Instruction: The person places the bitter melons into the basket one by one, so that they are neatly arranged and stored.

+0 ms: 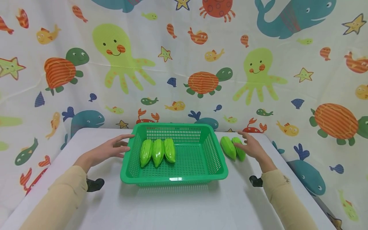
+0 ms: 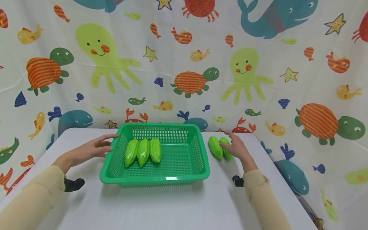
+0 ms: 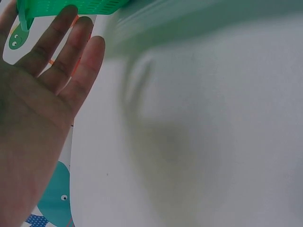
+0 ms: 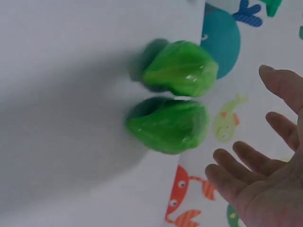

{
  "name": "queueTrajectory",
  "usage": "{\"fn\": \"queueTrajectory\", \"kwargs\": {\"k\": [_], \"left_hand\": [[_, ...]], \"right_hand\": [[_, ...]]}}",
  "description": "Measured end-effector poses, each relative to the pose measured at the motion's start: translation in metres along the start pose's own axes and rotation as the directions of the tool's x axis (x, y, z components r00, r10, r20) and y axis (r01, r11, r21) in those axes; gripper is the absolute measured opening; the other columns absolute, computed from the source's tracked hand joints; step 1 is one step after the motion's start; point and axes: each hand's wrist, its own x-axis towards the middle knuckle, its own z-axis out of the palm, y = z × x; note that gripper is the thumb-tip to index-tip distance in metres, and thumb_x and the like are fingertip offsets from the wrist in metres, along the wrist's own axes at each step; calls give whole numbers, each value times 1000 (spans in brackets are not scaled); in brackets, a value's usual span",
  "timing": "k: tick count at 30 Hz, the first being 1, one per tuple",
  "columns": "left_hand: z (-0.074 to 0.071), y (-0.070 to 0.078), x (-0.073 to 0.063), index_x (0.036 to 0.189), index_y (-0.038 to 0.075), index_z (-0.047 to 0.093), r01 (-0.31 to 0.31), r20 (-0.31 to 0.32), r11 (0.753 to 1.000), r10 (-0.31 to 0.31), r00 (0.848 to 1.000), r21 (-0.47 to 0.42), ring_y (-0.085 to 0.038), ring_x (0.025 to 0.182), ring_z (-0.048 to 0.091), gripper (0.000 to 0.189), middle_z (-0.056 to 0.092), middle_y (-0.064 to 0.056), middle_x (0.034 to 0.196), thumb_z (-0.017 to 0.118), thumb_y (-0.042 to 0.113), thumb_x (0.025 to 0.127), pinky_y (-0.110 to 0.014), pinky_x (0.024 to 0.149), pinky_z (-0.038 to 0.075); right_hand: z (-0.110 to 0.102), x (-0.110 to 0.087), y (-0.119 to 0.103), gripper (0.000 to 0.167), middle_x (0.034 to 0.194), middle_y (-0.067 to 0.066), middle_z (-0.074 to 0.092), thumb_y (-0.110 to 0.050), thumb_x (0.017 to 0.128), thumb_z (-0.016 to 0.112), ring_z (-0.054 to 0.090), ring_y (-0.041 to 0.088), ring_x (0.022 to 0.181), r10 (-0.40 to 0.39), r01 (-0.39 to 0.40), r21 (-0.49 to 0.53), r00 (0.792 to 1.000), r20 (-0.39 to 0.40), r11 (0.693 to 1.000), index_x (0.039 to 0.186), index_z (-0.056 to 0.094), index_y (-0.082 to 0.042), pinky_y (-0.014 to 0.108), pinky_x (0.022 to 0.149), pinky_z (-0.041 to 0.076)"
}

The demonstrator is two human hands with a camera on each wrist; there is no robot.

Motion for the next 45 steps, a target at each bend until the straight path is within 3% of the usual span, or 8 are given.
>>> {"fn": "queueTrajectory", "kwargs": {"k": [8,19,34,45], "left_hand": [[0,-1,0,154,30,24,0,2,1000,0,1000,-15,-42,135,37,65,32,-22,152,55,42,98,-54,98,48],[1,1,0,154,30,24,3,3,1000,-3,1000,-16,-42,135,38,66,32,-23,152,55,43,98,-55,98,47],[1,-2,1,154,31,24,-3,9,1000,3,1000,-10,-41,134,40,65,32,-22,152,55,42,99,-54,98,47],[1,-2,0,154,32,25,0,5,1000,0,1000,-13,-41,133,41,65,34,-22,151,56,42,98,-55,98,47]], "right_hand": [[3,4,23,67,148,34,31,-27,96,63,36,54,131,33,-31,-34,998,49,999,149,31,-2,65,102,37],[11,10,48,69,149,34,28,-26,94,65,37,52,132,79,-81,14,991,106,997,151,29,-10,63,102,38],[14,14,51,70,147,33,32,-27,95,64,34,51,132,79,-80,4,988,134,997,151,28,-9,66,103,35],[14,14,49,60,149,35,29,-22,96,62,29,53,135,66,-70,19,985,157,997,148,35,-8,64,103,37]]}}
